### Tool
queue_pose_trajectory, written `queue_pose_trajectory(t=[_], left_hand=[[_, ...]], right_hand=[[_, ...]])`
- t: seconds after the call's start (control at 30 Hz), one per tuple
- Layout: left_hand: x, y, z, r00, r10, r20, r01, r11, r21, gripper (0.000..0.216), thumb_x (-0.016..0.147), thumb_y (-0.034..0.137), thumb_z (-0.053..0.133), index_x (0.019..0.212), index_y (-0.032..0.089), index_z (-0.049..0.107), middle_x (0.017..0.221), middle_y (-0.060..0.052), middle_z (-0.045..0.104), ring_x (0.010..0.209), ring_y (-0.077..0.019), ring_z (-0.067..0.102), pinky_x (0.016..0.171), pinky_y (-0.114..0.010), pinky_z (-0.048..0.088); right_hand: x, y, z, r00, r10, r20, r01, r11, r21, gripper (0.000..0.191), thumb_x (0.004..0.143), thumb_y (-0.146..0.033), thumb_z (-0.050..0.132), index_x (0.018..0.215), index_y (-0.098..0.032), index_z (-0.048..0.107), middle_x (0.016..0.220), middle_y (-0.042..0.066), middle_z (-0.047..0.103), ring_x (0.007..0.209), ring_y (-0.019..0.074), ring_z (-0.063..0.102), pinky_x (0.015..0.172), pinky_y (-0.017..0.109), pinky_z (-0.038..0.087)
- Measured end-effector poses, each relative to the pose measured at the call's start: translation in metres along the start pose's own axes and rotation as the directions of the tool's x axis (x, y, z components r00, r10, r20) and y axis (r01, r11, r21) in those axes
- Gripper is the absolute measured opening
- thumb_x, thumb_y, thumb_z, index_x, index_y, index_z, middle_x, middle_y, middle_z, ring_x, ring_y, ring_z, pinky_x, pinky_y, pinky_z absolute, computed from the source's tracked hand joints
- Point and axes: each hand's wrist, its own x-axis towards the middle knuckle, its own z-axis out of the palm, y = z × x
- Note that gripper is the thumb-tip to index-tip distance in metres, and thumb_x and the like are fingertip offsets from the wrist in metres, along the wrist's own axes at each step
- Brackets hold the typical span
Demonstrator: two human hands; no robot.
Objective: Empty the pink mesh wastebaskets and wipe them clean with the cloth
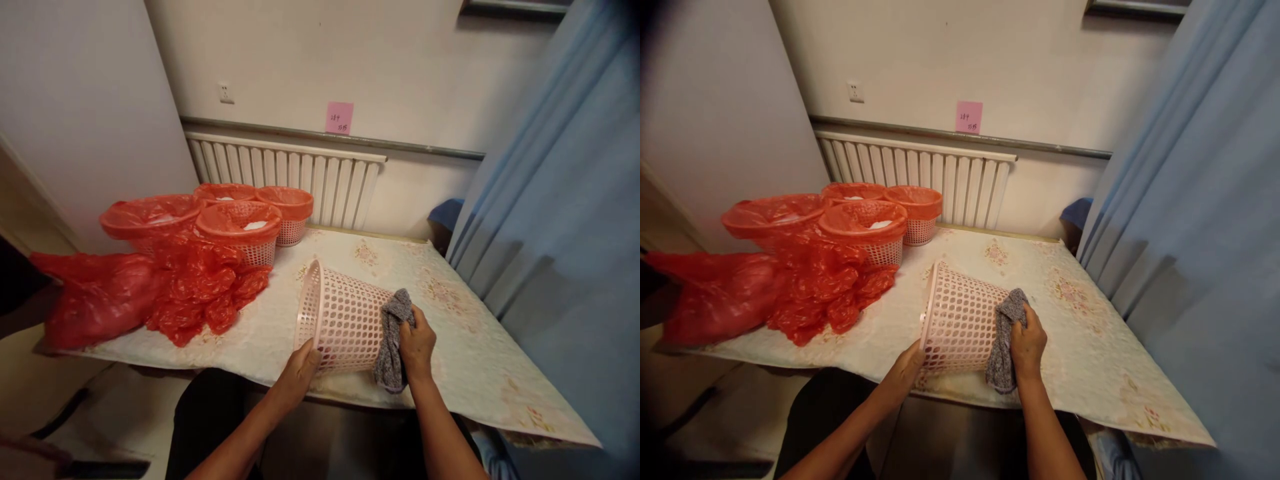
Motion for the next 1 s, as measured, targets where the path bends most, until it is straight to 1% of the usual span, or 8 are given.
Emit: queue_pose_trajectory(t=[0.17, 0.3, 0.47, 0.73, 0.87, 1.0], left_hand=[[-0.001, -0.004, -0.001, 1.0, -0.002, -0.005, 0.002, 1.0, 0.01, 0.057, 0.095, 0.055, 0.035, 0.129, 0.014, 0.056, 0.134, -0.011, 0.059, 0.12, -0.0259, 0.055, 0.11, -0.039, 0.036], [-0.002, -0.003, 0.0, 1.0, 0.006, 0.001, -0.006, 1.0, -0.001, 0.057, 0.095, 0.054, 0.035, 0.132, 0.014, 0.054, 0.134, -0.01, 0.059, 0.124, -0.0269, 0.052, 0.111, -0.04, 0.034], [-0.002, -0.002, -0.001, 1.0, -0.013, 0.009, 0.013, 1.0, -0.003, 0.057, 0.095, 0.054, 0.035, 0.133, 0.015, 0.053, 0.135, -0.01, 0.059, 0.127, -0.0278, 0.05, 0.113, -0.042, 0.033], [-0.004, -0.002, 0.0, 1.0, -0.016, 0.015, 0.016, 1.0, -0.015, 0.055, 0.096, 0.052, 0.036, 0.133, 0.015, 0.053, 0.134, -0.01, 0.059, 0.125, -0.0274, 0.052, 0.113, -0.042, 0.033], [0.002, 0.0, -0.002, 0.999, -0.039, -0.002, 0.038, 0.998, -0.043, 0.055, 0.096, 0.053, 0.035, 0.132, 0.015, 0.053, 0.135, -0.01, 0.058, 0.128, -0.0264, 0.049, 0.113, -0.041, 0.033], [0.016, 0.013, -0.005, 0.998, -0.058, 0.039, 0.063, 0.99, -0.13, 0.056, 0.094, 0.055, 0.04, 0.132, 0.016, 0.052, 0.135, -0.01, 0.058, 0.127, -0.0262, 0.05, 0.111, -0.041, 0.035]], right_hand=[[-0.001, 0.0, -0.001, 1.0, -0.005, -0.012, 0.005, 1.0, -0.005, 0.054, 0.072, -0.029, 0.039, 0.116, -0.011, 0.065, 0.111, 0.014, 0.069, 0.099, 0.0265, 0.063, 0.09, 0.039, 0.047], [-0.002, 0.0, -0.002, 1.0, -0.005, -0.01, 0.005, 1.0, -0.015, 0.055, 0.072, -0.029, 0.039, 0.117, -0.011, 0.064, 0.112, 0.015, 0.069, 0.1, 0.0267, 0.063, 0.09, 0.039, 0.047], [-0.003, 0.001, -0.002, 1.0, -0.01, -0.016, 0.01, 1.0, -0.007, 0.054, 0.072, -0.027, 0.039, 0.117, -0.012, 0.064, 0.114, 0.014, 0.068, 0.101, 0.026, 0.063, 0.091, 0.039, 0.046], [-0.005, 0.0, -0.002, 1.0, -0.004, -0.022, 0.004, 1.0, 0.007, 0.051, 0.072, -0.026, 0.04, 0.115, -0.013, 0.065, 0.112, 0.013, 0.069, 0.1, 0.0256, 0.062, 0.09, 0.038, 0.046], [-0.005, 0.0, -0.003, 1.0, 0.001, -0.014, -0.001, 1.0, -0.004, 0.052, 0.073, -0.026, 0.04, 0.116, -0.013, 0.064, 0.111, 0.013, 0.069, 0.1, 0.026, 0.062, 0.09, 0.039, 0.046], [-0.007, 0.001, -0.003, 1.0, -0.011, -0.025, 0.011, 1.0, -0.003, 0.051, 0.073, -0.026, 0.04, 0.116, -0.013, 0.064, 0.111, 0.012, 0.069, 0.102, 0.0258, 0.062, 0.091, 0.039, 0.046]])
